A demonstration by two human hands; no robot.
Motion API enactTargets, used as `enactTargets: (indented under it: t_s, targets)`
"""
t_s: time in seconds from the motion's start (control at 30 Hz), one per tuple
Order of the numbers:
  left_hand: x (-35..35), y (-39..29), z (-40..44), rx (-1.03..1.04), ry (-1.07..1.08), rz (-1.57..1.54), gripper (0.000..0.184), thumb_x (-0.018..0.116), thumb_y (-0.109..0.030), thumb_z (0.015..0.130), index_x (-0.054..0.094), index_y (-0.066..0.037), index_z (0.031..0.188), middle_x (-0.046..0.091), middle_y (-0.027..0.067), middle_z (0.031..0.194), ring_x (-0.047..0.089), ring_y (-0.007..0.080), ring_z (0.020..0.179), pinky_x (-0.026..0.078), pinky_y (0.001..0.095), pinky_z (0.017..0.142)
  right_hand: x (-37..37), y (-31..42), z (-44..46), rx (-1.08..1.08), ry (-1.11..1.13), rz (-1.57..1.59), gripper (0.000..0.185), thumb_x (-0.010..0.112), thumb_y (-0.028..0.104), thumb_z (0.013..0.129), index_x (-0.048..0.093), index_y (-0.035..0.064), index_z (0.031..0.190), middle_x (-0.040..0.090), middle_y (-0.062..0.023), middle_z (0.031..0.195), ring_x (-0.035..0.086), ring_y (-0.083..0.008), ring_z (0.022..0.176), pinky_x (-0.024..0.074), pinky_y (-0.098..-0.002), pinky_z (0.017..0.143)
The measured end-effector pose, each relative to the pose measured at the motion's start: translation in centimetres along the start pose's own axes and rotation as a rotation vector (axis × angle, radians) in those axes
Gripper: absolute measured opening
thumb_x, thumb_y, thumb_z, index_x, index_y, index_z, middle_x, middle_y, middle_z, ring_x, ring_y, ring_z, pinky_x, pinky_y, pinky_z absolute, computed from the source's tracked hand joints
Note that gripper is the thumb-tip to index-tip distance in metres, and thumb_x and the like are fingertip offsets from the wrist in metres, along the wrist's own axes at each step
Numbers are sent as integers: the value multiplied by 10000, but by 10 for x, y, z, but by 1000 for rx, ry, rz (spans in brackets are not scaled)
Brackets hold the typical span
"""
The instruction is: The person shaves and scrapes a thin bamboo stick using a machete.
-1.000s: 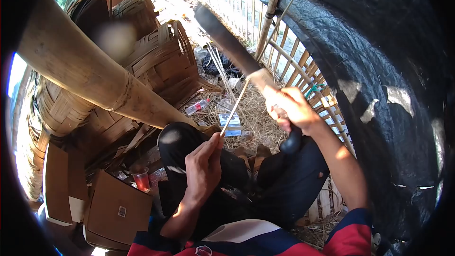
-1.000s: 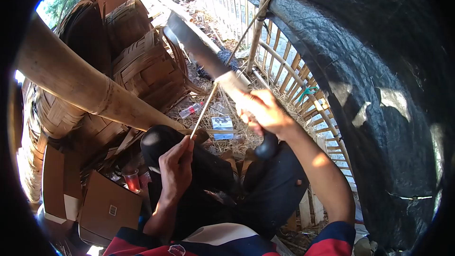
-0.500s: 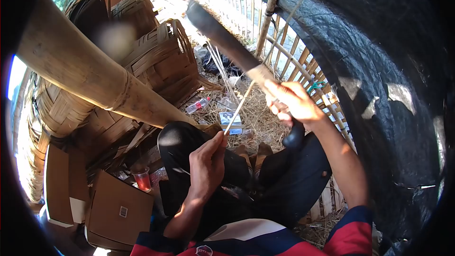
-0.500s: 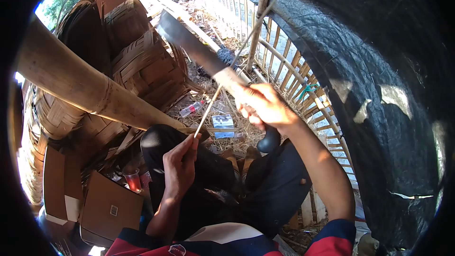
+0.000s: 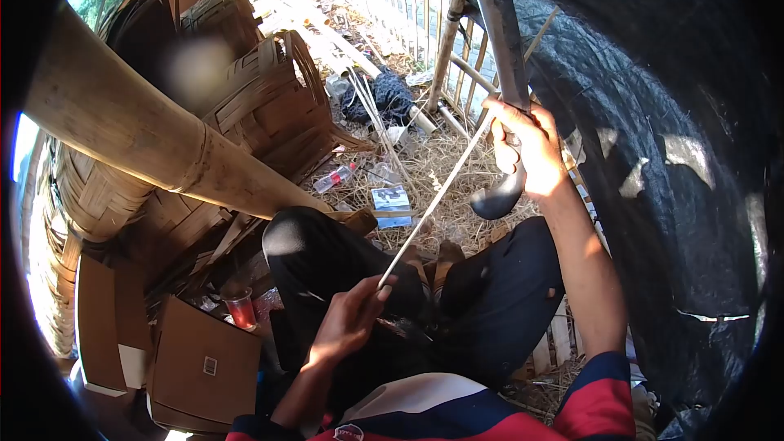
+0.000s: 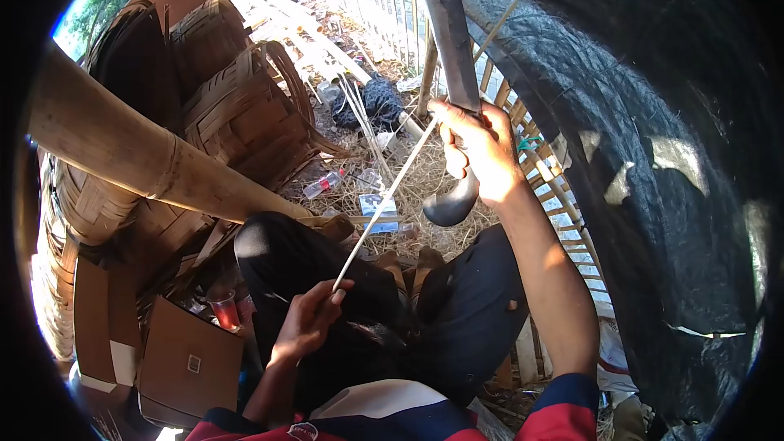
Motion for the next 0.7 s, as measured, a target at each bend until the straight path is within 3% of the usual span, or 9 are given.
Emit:
enactTargets:
  t_s: [0.03, 0.2, 0.37, 0.5, 0.7]
  targets:
    - [-5, 5, -4, 0, -21, 17, 191, 545, -131, 962, 619, -22, 1101, 492, 31, 585, 431, 54, 555, 356, 249, 500, -1, 3, -1, -7, -12, 22, 202, 671, 238, 885, 595, 57, 935, 532, 7, 631, 457, -61, 408, 343, -233, 344]
    - [-25, 4, -10, 50, -157, 224, 149, 537, -115, 959, 628, -4, 1002, 501, 43, 580, 459, 83, 521, 367, 266, 491, -1, 3, -2, -51, -49, 11, 344, 560, 388, 947, 572, 50, 886, 519, -12, 609, 458, -78, 389, 367, -234, 338]
    - [-28, -27, -1, 186, -204, 284, 152, 509, -85, 961, 622, 9, 1000, 496, 86, 570, 474, 114, 497, 364, 281, 484, 15, -19, -11, 73, 140, -102, 387, 529, 384, 962, 554, 20, 833, 510, -19, 598, 448, -80, 371, 368, -235, 332]
    - [-28, -34, 11, 196, -234, 219, 214, 512, -176, 973, 646, -10, 969, 430, 9, 548, 402, 63, 523, 325, 251, 487, 45, -32, -31, 136, 377, -354, 332, 515, 288, 981, 555, 14, 798, 502, -13, 602, 428, -64, 381, 356, -228, 342]
    - [-35, -37, 9, 225, -272, 235, 231, 497, -183, 982, 640, -3, 964, 427, 18, 546, 410, 60, 526, 329, 255, 482, 35, -29, -9, 90, 224, -213, 400, 514, 373, 974, 541, 21, 784, 491, -9, 591, 441, -76, 379, 356, -230, 342]
Point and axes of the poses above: each hand's wrist, its own z-axis towards the middle knuckle, its own x-axis out of the palm, y = z × x, the point moved 8 cm from there along z, towards the middle knuckle
